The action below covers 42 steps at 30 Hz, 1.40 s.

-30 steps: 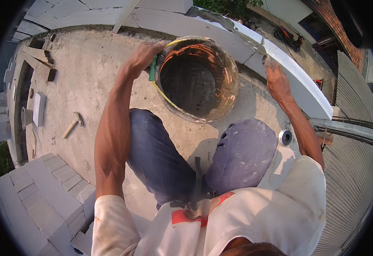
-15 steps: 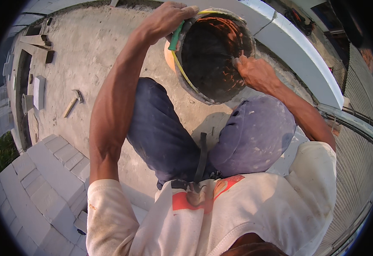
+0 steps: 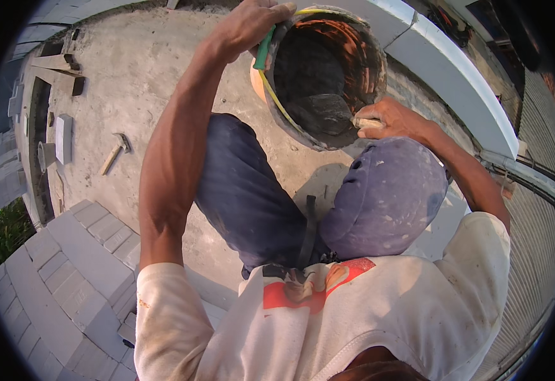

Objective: The person applies mortar to a rooftop ledge using a trowel, then places white rectangular tiles along the ledge. They use a hammer to tap the tiles into position and a level to check alignment. The person repeatedly scoops mortar, applies it, and installs tiles in a linear sequence.

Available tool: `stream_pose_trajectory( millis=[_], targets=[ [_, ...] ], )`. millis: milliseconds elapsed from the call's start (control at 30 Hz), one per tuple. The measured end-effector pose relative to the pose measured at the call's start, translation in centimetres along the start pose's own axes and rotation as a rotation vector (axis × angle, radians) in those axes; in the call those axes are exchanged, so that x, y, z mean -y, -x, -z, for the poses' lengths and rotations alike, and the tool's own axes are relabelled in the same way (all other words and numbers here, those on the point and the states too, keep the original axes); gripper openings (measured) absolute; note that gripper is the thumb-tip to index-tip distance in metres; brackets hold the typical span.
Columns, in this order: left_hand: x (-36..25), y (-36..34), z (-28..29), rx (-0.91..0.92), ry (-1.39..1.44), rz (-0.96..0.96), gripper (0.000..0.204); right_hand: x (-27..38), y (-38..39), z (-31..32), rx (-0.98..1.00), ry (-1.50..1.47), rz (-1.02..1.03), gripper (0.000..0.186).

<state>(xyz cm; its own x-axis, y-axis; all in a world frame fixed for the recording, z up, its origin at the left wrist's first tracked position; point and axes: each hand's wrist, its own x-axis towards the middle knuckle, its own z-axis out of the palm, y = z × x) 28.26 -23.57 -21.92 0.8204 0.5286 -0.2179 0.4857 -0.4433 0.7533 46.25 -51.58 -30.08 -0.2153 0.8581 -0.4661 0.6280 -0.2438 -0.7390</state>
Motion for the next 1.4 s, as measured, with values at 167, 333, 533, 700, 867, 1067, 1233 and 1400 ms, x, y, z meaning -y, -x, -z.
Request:
stream_pose_trajectory(
  millis=[167,333,533,700,867,1067,1233,1400],
  targets=[
    [3.6,-1.0,0.3,0.010,0.138,0.039,0.055,-2.6,0.4,-0.3,-0.019,-0.280,0.055,0.038],
    [3.8,-0.3,1.2,-0.018,0.258,0.158,0.054,-1.2,3.0,2.9,-0.196,-0.495,-0.053,0.033],
    [4.8,-0.5,1.8,-0.028,0.292,0.204,0.048,-0.6,6.8,11.1,-0.608,-0.262,-0.165,0.037],
    [4.6,-0.9,1.7,-0.012,0.303,0.179,0.047,-4.1,5.6,13.9,-0.838,0.801,-0.274,0.044],
    [3.9,-0.6,1.7,0.042,0.289,0.221,0.043,-9.0,6.4,12.2,-0.863,1.304,-0.364,0.059],
    [4.6,-0.7,1.6,0.020,0.324,0.215,0.042,-12.7,9.6,7.3,-0.911,1.271,-0.410,0.067],
    [4.7,-1.4,1.7,0.017,0.300,0.195,0.048,-15.1,12.5,1.4,-0.959,1.070,-0.504,0.068],
    [4.1,-0.9,0.5,0.043,0.227,0.123,0.053,-13.2,14.5,-3.9,-1.023,0.871,-0.193,0.042]
  ],
)
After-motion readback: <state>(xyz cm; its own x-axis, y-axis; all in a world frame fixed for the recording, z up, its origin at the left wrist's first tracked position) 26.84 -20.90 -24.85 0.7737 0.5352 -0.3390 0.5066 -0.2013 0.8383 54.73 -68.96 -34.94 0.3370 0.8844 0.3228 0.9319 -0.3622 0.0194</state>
